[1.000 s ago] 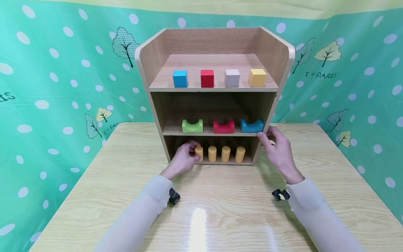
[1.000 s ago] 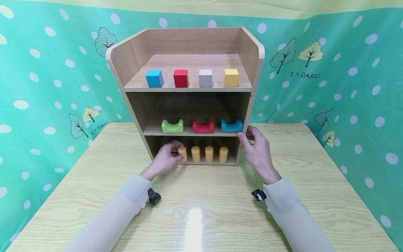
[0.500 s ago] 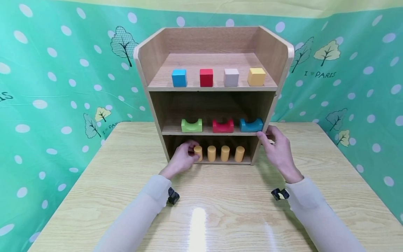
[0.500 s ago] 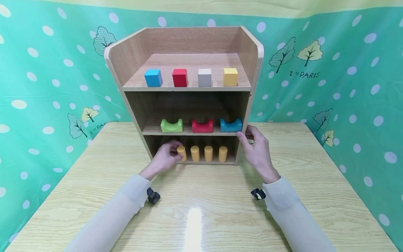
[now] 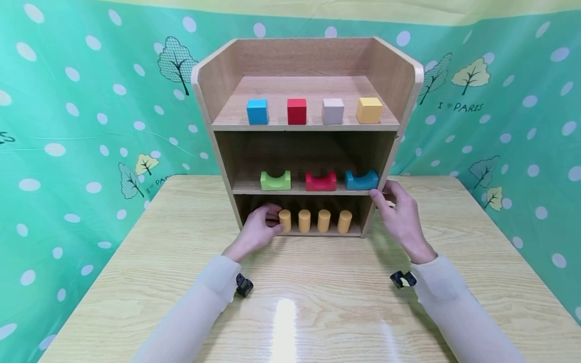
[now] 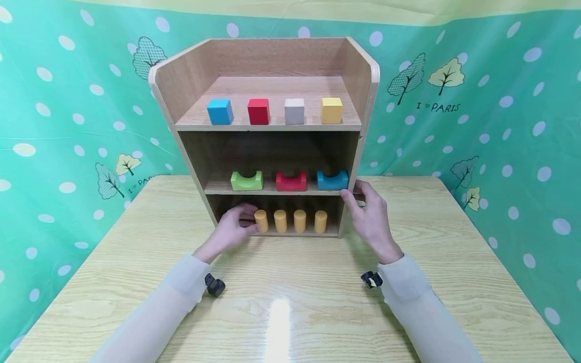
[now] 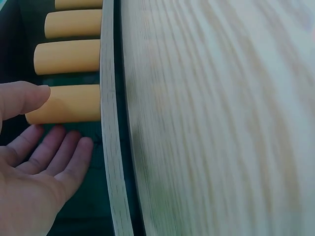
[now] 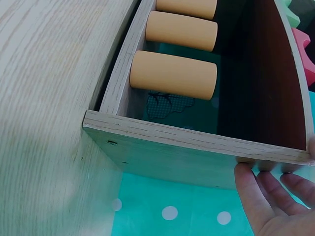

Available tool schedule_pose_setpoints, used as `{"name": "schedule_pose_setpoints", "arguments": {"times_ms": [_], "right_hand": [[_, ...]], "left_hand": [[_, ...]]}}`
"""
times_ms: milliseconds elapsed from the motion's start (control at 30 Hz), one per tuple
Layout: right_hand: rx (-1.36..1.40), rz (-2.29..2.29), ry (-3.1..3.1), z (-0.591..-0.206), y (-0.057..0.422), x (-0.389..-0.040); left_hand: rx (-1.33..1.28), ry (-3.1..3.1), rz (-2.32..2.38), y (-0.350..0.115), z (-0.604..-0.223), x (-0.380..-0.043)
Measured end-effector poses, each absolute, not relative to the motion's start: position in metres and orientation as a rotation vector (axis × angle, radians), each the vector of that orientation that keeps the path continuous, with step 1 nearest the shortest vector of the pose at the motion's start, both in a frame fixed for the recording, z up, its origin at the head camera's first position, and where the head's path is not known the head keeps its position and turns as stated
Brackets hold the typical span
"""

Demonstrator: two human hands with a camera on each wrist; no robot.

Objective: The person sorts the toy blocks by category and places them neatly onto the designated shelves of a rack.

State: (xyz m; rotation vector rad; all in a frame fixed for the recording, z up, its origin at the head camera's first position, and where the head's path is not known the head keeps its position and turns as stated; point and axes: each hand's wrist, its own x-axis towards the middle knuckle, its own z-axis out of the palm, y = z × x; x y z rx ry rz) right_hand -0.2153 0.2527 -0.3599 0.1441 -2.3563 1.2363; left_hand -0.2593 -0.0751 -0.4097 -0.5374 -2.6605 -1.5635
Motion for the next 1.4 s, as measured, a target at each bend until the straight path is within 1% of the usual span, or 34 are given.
{"name": "schedule_pose_setpoints", "arguments": {"times_ms": [467,767,1100,1400], "right_hand": [[0.134,1.245,-2.370,-0.359,0.252,-0.214],[0.134,1.234,-2.366,-0.360,0.253,-0.215],[0.120,1.237,-2.388,-0.361,0.255,-0.213],[0.146,1.203,-2.427,-0.361,0.262,-0.206]], "left_hand": [[-0.534,-2.679,-1.471,-0.092,-0.406,-0.246],[-0.626,-2.643,-1.437,-0.104,-0.407,-0.238],[-0.662,-2.679,-1.299,-0.120,-0.405,-0.225],[-0.706,-2.664,-1.152,-0.145,-0.391,-0.217]]}}
